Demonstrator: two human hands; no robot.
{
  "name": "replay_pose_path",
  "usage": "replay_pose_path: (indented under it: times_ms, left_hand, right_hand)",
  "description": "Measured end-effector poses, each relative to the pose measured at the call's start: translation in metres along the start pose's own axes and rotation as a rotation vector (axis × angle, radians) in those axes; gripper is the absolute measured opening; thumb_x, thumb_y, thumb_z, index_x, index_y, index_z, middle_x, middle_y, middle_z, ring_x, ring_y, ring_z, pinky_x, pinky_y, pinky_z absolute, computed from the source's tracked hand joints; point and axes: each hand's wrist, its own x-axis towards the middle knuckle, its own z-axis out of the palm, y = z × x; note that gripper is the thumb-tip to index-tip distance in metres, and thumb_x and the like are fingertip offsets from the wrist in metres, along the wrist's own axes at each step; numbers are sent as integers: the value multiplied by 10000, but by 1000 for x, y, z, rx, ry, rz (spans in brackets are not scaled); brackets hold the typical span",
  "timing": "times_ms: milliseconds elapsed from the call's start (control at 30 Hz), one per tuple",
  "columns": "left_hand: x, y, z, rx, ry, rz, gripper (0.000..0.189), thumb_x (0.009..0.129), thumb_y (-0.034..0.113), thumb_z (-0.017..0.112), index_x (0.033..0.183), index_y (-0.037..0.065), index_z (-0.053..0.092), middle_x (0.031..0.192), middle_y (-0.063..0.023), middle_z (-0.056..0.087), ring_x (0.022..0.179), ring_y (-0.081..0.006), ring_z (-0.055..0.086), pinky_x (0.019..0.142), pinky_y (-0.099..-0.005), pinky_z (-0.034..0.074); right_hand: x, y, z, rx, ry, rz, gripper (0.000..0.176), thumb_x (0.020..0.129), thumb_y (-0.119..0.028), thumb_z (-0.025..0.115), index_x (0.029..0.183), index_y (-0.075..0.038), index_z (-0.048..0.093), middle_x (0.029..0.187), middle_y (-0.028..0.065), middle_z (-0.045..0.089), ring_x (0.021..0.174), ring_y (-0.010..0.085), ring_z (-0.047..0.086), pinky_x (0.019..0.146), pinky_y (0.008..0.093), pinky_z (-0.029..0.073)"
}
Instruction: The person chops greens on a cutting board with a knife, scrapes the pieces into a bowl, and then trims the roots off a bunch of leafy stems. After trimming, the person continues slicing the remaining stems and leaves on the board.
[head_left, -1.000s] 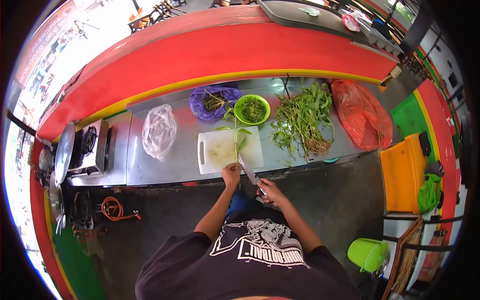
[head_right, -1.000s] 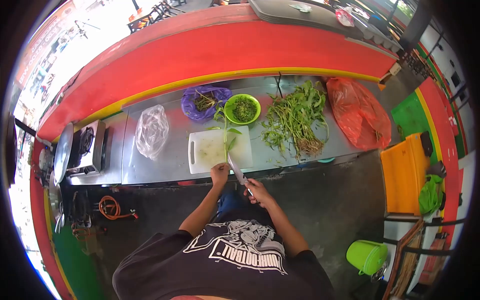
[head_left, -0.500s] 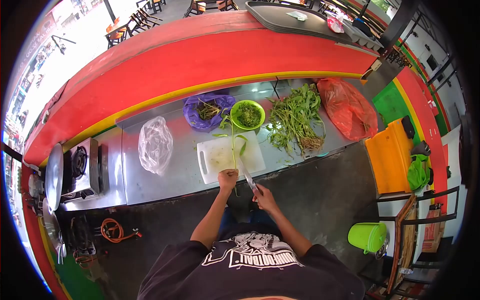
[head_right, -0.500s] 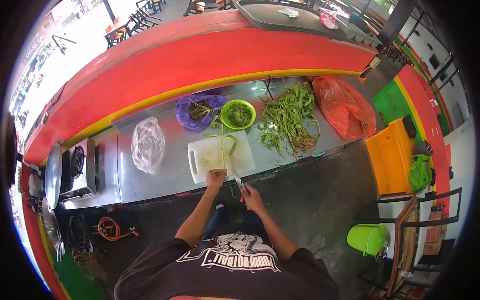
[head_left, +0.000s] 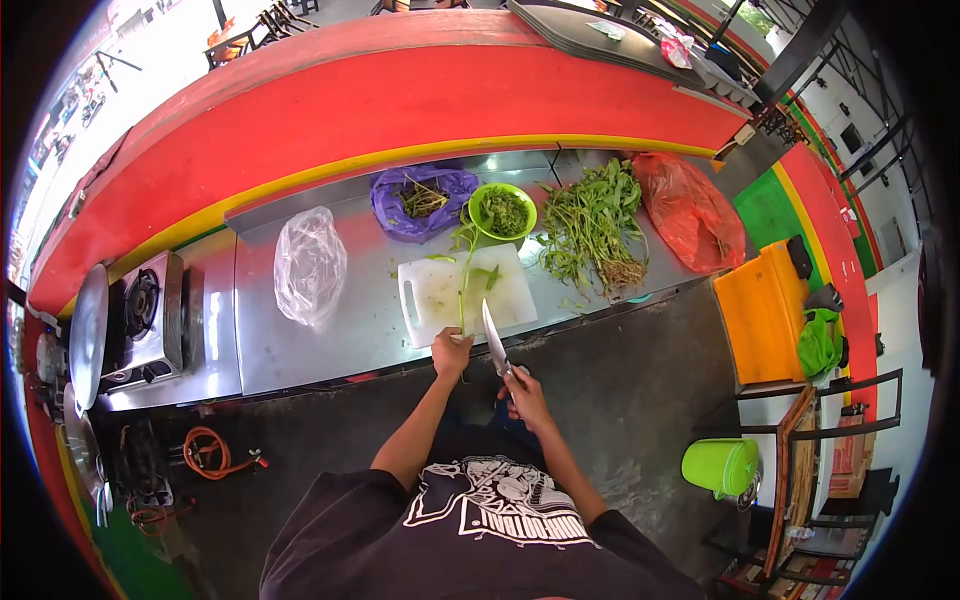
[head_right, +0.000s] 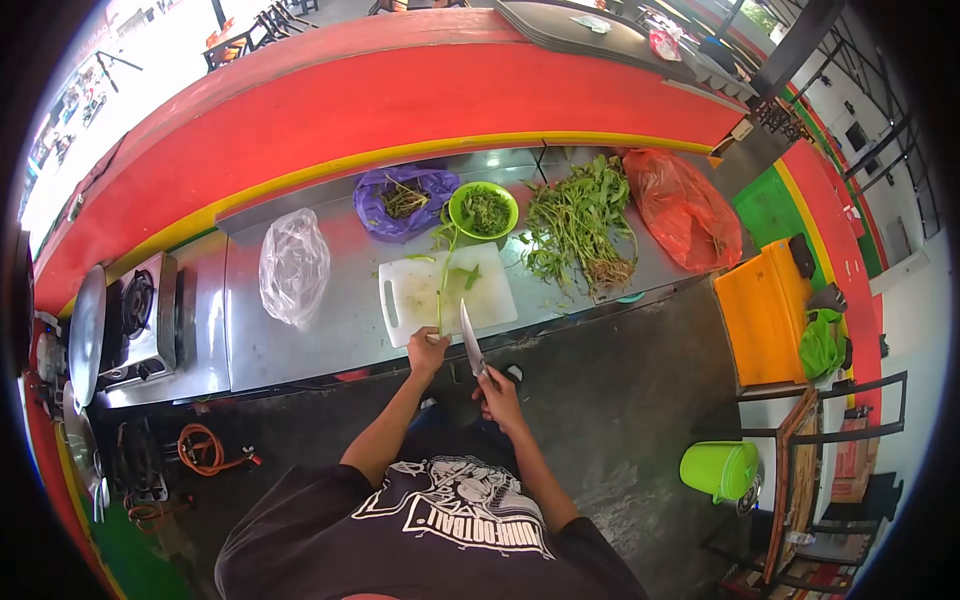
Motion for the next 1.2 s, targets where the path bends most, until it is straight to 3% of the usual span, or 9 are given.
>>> replay_pose_path:
  times_ms: [67, 133, 200, 300, 467, 567, 633, 733, 1200]
  left_hand:
    - [0, 1, -2, -118, -131, -69, 332, 789, 259, 800, 1017, 31, 719, 749, -142, 727, 711, -253, 725, 672, -369, 557]
    - [3, -3, -1, -232, -207, -36, 324, 951, 308, 654, 1086, 16, 691, 703, -89, 683, 607, -175, 647, 583, -322, 512]
    - [6, 0, -10, -544, -418, -278, 353, 1023, 336, 545, 1132, 26, 675, 751, -47, 640, 562, -128, 574, 510, -272, 445]
    - [10, 8, -22, -661, -586, -344, 356, 1026, 383, 546, 1135, 61, 652, 867, -19, 641, 619, -93, 590, 499, -226, 397]
    - [10, 6, -7, -699, -464, -341, 300, 963, 324, 678, 1086, 55, 634, 886, -20, 664, 715, -130, 665, 596, -251, 483]
    - [13, 9, -2, -590, -347, -199, 273, 946, 288, 699, 998, 24, 656, 844, -43, 676, 699, -140, 664, 617, -282, 516]
    - [14, 6, -2, -227, -186, 127, 246, 918, 241, 711, 899, -1, 667, 778, -97, 695, 673, -180, 680, 621, -321, 534]
    - [19, 9, -4, -31, -130, 195, 211, 885, 201, 716, 854, -4, 675, 716, -138, 698, 659, -221, 698, 618, -355, 539]
    - [23, 14, -17, -57, -287, -8, 217, 851, 164, 717, 833, -51, 737, 681, -117, 715, 546, -158, 685, 531, -288, 548]
  right_hand:
    - [-7, -1, -3, 4, 3, 8, 328, 1028, -278, 547, 1321, -132, 552, 765, 43, 567, 442, 48, 363, 382, 217, 279]
    - [-8, -2, -6, 19, 13, 15, 320, 1025, -283, 552, 1307, -132, 556, 765, 41, 565, 438, 45, 356, 380, 215, 275]
    - [-10, 1, -10, 84, 23, 36, 386, 1014, -309, 580, 1356, -135, 544, 752, 40, 581, 433, 40, 363, 372, 214, 277]
    - [-14, 5, -11, 134, 33, 42, 354, 1014, -319, 579, 1316, -135, 564, 754, 40, 580, 435, 36, 365, 372, 207, 278]
    - [-18, 12, -12, 141, 22, 50, 330, 1018, -317, 567, 1295, -136, 572, 767, 39, 581, 437, 35, 357, 374, 204, 279]
    - [-13, 11, -11, 150, 21, 62, 347, 1022, -311, 564, 1323, -137, 555, 767, 36, 574, 425, 36, 354, 371, 203, 273]
    - [-13, 2, -10, 151, 6, 66, 351, 1023, -310, 564, 1330, -140, 551, 767, 32, 567, 419, 35, 350, 368, 201, 266]
    - [-8, -6, -8, 167, -22, 35, 342, 1024, -304, 563, 1326, -144, 554, 763, 31, 565, 420, 33, 350, 368, 200, 263]
    - [12, -11, 10, 228, -85, 51, 328, 1029, -260, 551, 1340, -157, 549, 781, 24, 565, 446, 31, 334, 377, 200, 249]
